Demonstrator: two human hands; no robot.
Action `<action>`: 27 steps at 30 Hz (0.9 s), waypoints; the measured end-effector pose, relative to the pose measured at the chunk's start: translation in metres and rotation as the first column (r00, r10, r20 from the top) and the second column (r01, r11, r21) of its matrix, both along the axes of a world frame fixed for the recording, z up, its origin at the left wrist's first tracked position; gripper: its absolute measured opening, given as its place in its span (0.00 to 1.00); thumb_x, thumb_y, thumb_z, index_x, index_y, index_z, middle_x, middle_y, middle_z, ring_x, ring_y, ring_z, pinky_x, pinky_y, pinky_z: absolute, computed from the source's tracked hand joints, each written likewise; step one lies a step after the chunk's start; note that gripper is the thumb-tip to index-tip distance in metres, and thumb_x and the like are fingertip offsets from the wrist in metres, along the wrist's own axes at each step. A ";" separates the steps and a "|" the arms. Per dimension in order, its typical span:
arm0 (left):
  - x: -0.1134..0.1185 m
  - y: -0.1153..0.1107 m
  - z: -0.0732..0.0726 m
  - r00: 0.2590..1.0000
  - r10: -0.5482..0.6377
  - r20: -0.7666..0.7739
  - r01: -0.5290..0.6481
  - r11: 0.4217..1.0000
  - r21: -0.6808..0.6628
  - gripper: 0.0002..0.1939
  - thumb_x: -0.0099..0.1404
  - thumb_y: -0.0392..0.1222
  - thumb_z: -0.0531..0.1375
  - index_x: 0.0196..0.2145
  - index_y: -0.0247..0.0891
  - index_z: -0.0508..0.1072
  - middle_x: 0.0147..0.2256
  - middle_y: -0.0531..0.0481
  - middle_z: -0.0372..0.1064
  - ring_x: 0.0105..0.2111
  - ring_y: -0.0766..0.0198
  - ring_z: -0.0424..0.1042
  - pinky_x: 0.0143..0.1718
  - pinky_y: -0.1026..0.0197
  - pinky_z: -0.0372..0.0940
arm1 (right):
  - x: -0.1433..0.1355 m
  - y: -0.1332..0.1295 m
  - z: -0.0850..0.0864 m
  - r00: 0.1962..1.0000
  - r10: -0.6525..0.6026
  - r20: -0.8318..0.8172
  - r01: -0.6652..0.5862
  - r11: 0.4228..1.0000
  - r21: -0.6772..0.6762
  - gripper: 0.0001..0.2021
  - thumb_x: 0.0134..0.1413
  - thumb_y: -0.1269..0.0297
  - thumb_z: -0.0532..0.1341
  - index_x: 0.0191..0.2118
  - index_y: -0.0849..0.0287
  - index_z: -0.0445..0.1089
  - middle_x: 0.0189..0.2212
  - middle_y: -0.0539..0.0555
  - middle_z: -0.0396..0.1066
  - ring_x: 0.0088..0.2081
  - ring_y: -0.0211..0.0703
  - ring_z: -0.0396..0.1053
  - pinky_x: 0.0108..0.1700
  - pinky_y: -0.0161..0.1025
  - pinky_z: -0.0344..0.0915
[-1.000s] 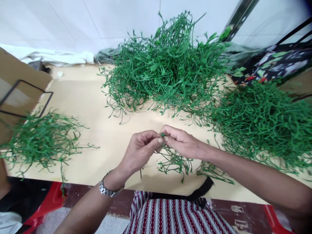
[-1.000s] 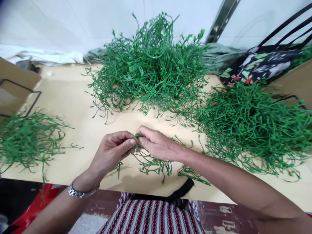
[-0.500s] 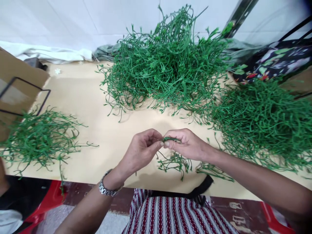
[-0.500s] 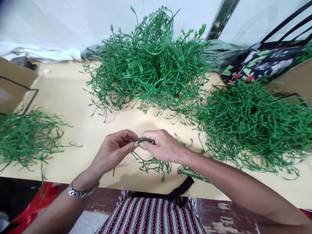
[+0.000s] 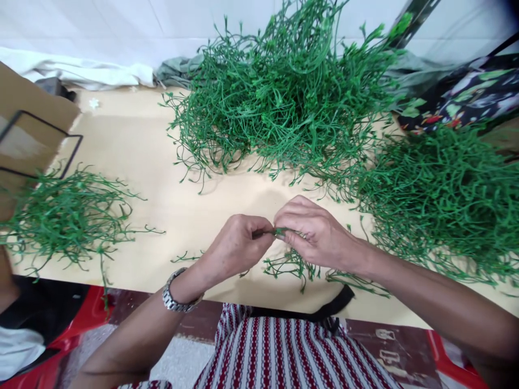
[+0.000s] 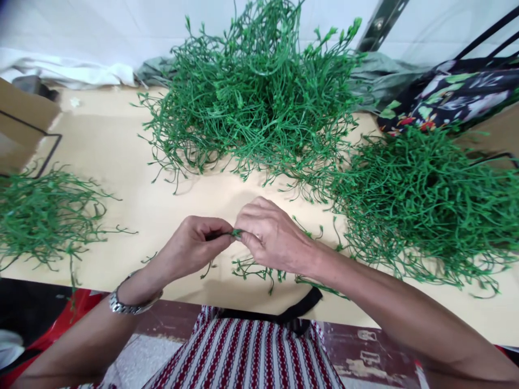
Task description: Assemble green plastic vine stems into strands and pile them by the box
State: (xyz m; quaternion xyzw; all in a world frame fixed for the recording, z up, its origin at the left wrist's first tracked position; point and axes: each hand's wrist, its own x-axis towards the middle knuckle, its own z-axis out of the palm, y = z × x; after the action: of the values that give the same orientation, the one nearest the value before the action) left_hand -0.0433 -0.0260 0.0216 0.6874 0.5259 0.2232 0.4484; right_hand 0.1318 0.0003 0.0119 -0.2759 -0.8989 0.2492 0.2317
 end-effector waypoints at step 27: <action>-0.014 0.016 0.013 0.900 -0.002 0.436 0.162 0.931 -0.328 0.05 0.51 0.35 0.60 0.20 0.33 0.72 0.15 0.54 0.60 0.15 0.74 0.54 0.15 0.70 0.50 | 0.012 0.012 0.014 0.973 0.169 -0.160 -0.221 0.886 -0.408 0.06 0.57 0.68 0.51 0.31 0.60 0.63 0.34 0.54 0.65 0.37 0.37 0.63 0.40 0.35 0.58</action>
State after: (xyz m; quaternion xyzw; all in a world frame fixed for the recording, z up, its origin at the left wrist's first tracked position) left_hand -0.0576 -0.0101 0.0348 0.5505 0.4161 0.2502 0.6792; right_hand 0.1436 0.0126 0.0259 -0.2124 -0.8311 0.4760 0.1936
